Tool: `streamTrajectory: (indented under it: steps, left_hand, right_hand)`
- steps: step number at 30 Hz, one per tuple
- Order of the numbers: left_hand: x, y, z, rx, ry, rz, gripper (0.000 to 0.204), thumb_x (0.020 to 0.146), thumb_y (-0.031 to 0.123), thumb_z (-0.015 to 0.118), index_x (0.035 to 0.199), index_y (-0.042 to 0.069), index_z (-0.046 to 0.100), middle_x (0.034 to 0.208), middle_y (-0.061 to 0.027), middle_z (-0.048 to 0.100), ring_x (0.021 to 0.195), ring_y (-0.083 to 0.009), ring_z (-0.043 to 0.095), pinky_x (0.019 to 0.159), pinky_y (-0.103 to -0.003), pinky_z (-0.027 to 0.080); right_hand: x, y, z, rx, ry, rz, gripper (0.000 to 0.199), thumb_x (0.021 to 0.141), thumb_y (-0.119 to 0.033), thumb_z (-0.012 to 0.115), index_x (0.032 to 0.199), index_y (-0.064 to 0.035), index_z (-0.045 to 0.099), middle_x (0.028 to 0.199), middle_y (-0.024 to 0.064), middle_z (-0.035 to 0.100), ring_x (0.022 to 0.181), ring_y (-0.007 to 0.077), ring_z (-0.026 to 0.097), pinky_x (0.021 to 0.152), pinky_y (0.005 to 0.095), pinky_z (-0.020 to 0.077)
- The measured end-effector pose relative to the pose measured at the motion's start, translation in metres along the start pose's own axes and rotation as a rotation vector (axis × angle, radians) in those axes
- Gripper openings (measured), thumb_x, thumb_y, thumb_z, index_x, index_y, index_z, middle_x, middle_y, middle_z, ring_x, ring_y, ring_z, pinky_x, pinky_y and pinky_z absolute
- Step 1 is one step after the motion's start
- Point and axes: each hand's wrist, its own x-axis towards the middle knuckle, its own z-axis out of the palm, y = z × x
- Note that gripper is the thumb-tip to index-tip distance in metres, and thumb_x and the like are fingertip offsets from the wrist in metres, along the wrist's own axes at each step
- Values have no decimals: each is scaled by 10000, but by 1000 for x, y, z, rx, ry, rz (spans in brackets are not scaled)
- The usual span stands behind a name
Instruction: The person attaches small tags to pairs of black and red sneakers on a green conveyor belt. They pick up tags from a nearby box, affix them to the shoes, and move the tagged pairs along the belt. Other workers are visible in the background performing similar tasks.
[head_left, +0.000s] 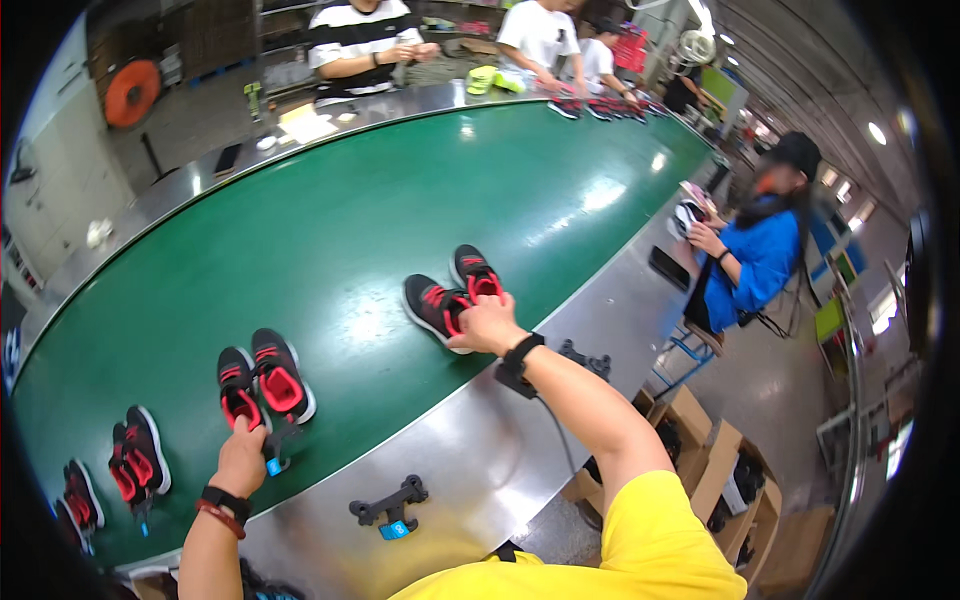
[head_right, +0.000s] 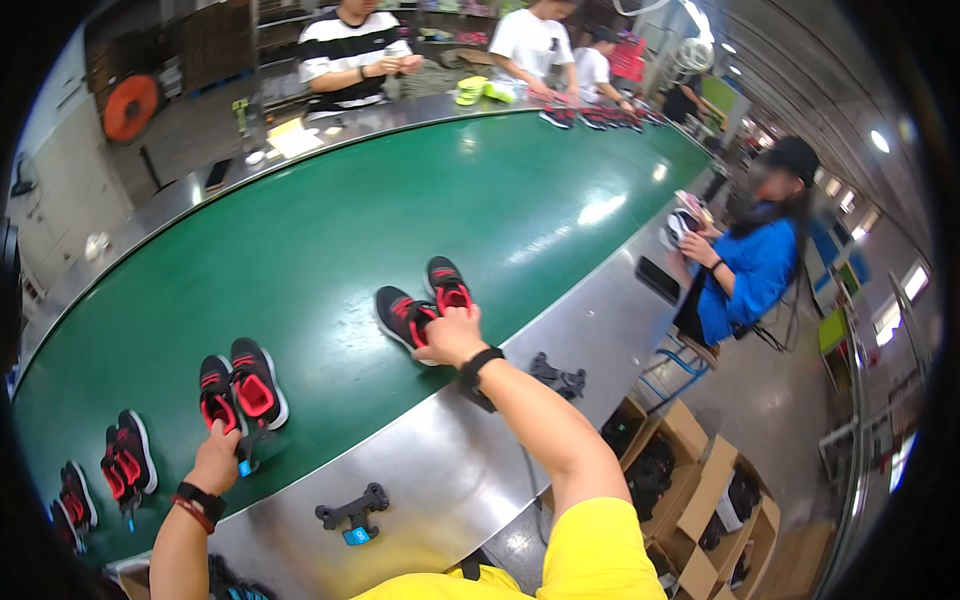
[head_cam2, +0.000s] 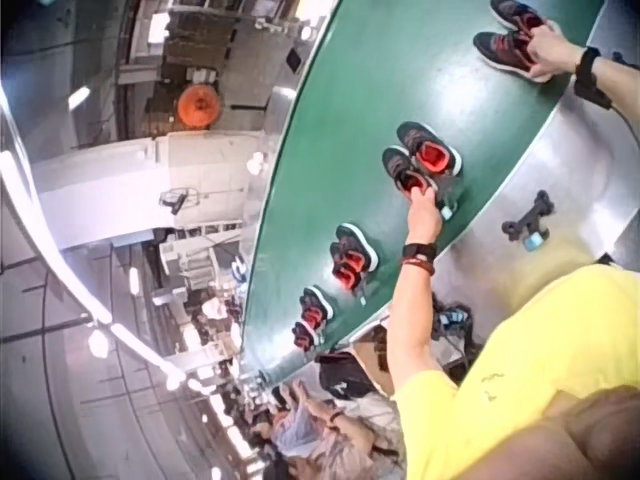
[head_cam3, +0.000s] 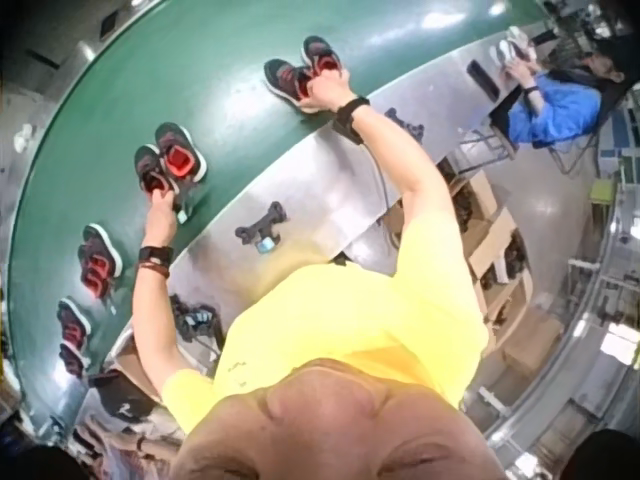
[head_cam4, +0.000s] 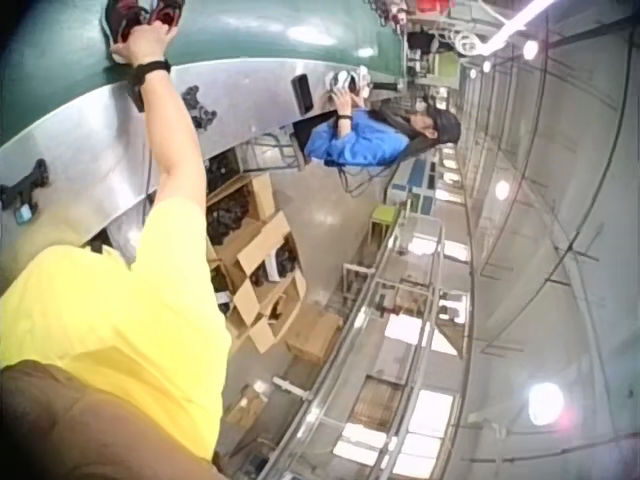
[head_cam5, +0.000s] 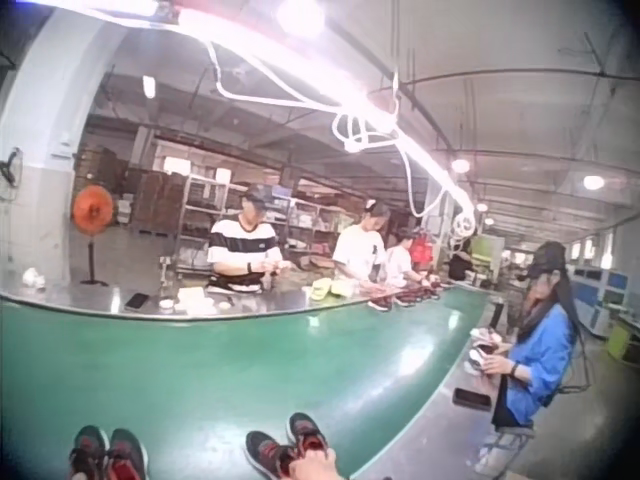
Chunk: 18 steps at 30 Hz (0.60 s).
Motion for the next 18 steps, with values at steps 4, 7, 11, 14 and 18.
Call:
streamTrajectory:
  steps: [4,7,11,14,18]
  left_hand:
    - [9,9,-3,-14,-13,71,313,795,-19,533,1091,72,578,1110,-220,488,917,-433,600,783,-501,508]
    - [9,8,-7,1,-22,71,253,842,37,518,1085,73,579,1100,-228,497,905,-418,615,785,-493,511]
    - [0,-2,-7,-55,-68,30,298,842,55,536,1126,108,605,1095,-207,535,948,-398,613,791,-499,515]
    - [-7,-5,-8,-48,-46,61,220,854,96,529,1060,88,607,1088,-211,545,945,-397,622,792,-504,519]
    - [-22,-12,-4,-114,-6,-36,222,848,71,542,1052,83,630,1078,-200,502,905,-382,628,780,-474,514]
  right_hand:
    - [-14,17,8,-22,145,-106,433,645,-526,792,864,-153,760,1030,148,627,1106,324,519,959,486,334]
    - [-11,-2,25,166,267,-124,402,644,-470,818,825,-121,737,922,133,633,1011,317,551,913,459,364]
    - [-16,-77,24,144,467,-281,402,657,-443,821,782,-79,704,898,148,629,889,351,589,767,467,441]
    - [-18,-126,22,293,518,-308,339,628,-343,848,699,-63,672,823,149,614,828,363,595,706,482,451]
    - [-32,-183,29,289,370,-356,349,644,-355,843,727,-70,658,958,174,573,1001,373,542,955,493,360]
